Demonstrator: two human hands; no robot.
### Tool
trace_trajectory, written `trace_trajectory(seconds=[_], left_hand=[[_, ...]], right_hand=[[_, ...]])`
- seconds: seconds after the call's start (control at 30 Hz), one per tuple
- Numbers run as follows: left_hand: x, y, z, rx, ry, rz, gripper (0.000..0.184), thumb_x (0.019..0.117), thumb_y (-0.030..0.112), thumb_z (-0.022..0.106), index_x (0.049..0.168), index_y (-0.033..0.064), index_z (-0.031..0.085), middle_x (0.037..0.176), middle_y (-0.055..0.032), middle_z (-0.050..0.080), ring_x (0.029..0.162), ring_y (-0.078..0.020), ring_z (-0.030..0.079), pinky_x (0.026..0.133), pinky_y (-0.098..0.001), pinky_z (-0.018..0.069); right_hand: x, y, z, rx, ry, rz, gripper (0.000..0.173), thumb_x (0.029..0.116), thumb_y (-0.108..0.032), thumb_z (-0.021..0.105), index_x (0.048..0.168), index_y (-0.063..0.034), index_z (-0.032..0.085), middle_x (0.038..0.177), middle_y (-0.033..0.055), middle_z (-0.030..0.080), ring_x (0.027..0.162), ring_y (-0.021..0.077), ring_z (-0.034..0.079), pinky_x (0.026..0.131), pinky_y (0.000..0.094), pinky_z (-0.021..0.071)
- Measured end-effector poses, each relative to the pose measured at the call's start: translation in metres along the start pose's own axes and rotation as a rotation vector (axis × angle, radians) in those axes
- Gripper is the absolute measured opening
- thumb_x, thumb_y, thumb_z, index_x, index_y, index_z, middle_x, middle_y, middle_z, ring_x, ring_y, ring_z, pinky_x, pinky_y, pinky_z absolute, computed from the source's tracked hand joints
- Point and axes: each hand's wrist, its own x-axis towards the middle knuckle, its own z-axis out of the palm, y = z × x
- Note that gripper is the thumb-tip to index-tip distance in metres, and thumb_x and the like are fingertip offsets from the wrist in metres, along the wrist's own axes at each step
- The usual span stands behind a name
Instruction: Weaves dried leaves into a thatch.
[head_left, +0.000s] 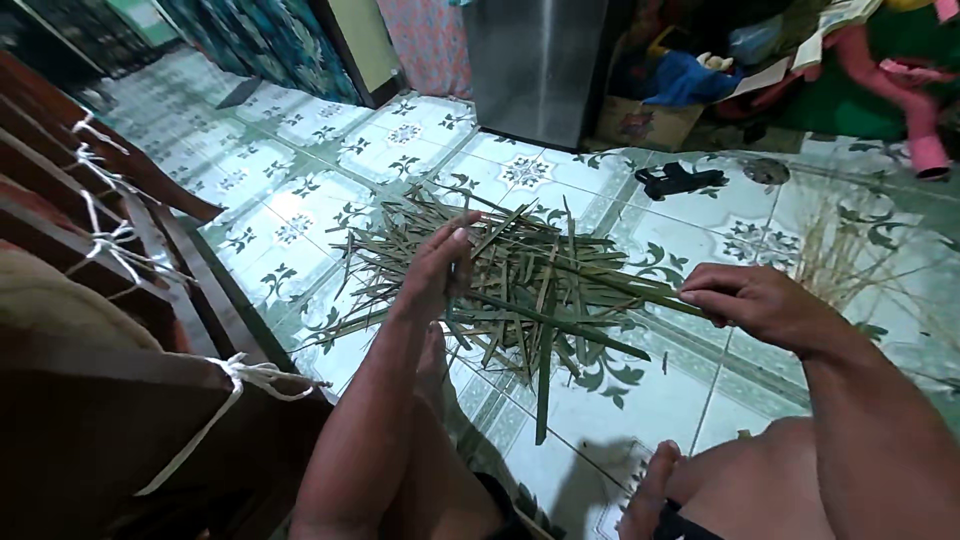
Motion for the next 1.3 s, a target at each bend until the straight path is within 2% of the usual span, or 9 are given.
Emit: trace_trajectory(seconds=[0.2, 0.5, 0.7, 0.83, 0.93, 1.03, 1.13, 1.2, 1.3], left_hand=[[0.002, -0.005, 0.011, -0.045, -0.107, -0.029, 0.04, 0.1058, 0.028, 0.048, 0.142, 0.0138, 0.055, 0.057, 0.0055, 0.047, 0.043, -0.0035, 0.044, 0.043, -0.0192, 0.0427], [-0.005, 0.017, -0.022, -0.112, 0.072, 0.158, 0.036, 0.1071, 0.036, 0.045, 0.138, 0.0205, 0.056, 0.054, 0.0085, 0.045, 0.04, -0.0031, 0.043, 0.041, -0.0199, 0.0433], [-0.019, 0.034, -0.063, -0.125, 0.391, 0.292, 0.036, 0.1113, 0.041, 0.028, 0.131, 0.0305, 0.057, 0.057, 0.0143, 0.044, 0.041, 0.0017, 0.039, 0.042, -0.0152, 0.0383], [-0.017, 0.031, -0.082, -0.215, 0.599, 0.318, 0.037, 0.1112, 0.043, 0.026, 0.114, 0.0308, 0.06, 0.054, 0.0143, 0.042, 0.042, 0.0003, 0.04, 0.044, -0.0176, 0.0406], [-0.008, 0.014, -0.053, -0.003, 0.377, 0.204, 0.036, 0.1095, 0.037, 0.03, 0.129, 0.0255, 0.058, 0.059, 0.0131, 0.05, 0.044, 0.0011, 0.046, 0.044, -0.0172, 0.0453], [0.002, -0.011, 0.005, 0.2, 0.081, -0.036, 0.039, 0.1061, 0.026, 0.044, 0.142, 0.0131, 0.054, 0.068, 0.0031, 0.057, 0.051, -0.0065, 0.055, 0.048, -0.0244, 0.0523], [0.008, -0.03, 0.067, 0.261, -0.195, -0.27, 0.046, 0.1077, 0.018, 0.048, 0.153, 0.0142, 0.043, 0.072, -0.0006, 0.059, 0.055, -0.0074, 0.056, 0.052, -0.023, 0.0512], [0.013, -0.04, 0.089, 0.197, -0.304, -0.329, 0.047, 0.108, 0.018, 0.047, 0.155, 0.0154, 0.04, 0.071, -0.0007, 0.058, 0.053, -0.0069, 0.054, 0.049, -0.0207, 0.0481], [0.02, -0.041, 0.096, 0.135, -0.286, -0.313, 0.04, 0.1077, 0.02, 0.045, 0.146, 0.0108, 0.052, 0.065, 0.002, 0.054, 0.049, -0.005, 0.049, 0.046, -0.0189, 0.0439]], right_hand=[[-0.002, 0.0, 0.0, 0.008, -0.019, -0.058, 0.016, 0.0975, -0.02, 0.062, 0.096, -0.0084, 0.073, 0.088, -0.0035, 0.065, 0.06, -0.0029, 0.054, 0.053, 0.0131, 0.0464], [-0.014, 0.006, -0.018, 0.008, 0.014, -0.049, 0.015, 0.0964, -0.02, 0.062, 0.094, -0.0118, 0.074, 0.088, -0.0054, 0.066, 0.061, -0.0018, 0.054, 0.054, 0.0147, 0.0467], [-0.032, 0.018, -0.046, -0.065, 0.169, 0.09, 0.017, 0.0955, -0.02, 0.061, 0.099, -0.0072, 0.072, 0.085, -0.0032, 0.065, 0.057, -0.0002, 0.053, 0.052, 0.0177, 0.0467], [-0.031, 0.016, -0.049, -0.11, 0.316, 0.272, 0.02, 0.0993, -0.019, 0.061, 0.108, -0.0021, 0.069, 0.077, 0.0011, 0.062, 0.057, 0.0037, 0.053, 0.056, 0.0232, 0.0486], [-0.015, 0.0, -0.026, -0.048, 0.295, 0.267, 0.018, 0.0991, -0.015, 0.062, 0.108, -0.0013, 0.069, 0.085, 0.0031, 0.065, 0.062, 0.0045, 0.057, 0.06, 0.0243, 0.0522], [0.005, -0.024, 0.009, -0.001, 0.223, 0.19, 0.017, 0.0987, -0.014, 0.063, 0.107, -0.0002, 0.069, 0.09, 0.005, 0.067, 0.065, 0.0056, 0.059, 0.062, 0.0254, 0.0541], [0.02, -0.047, 0.041, 0.047, 0.13, 0.109, 0.016, 0.0983, -0.014, 0.063, 0.104, -0.0008, 0.071, 0.089, 0.0045, 0.067, 0.064, 0.0055, 0.06, 0.06, 0.0243, 0.0547], [0.026, -0.056, 0.057, 0.088, 0.078, 0.068, 0.014, 0.0978, -0.012, 0.062, 0.101, -0.0019, 0.071, 0.089, 0.0029, 0.066, 0.064, 0.0042, 0.059, 0.059, 0.0224, 0.0547], [0.032, -0.056, 0.066, 0.133, 0.034, 0.029, 0.015, 0.0971, -0.014, 0.061, 0.098, -0.0027, 0.072, 0.088, 0.0017, 0.066, 0.063, 0.0033, 0.059, 0.059, 0.0209, 0.0541]])
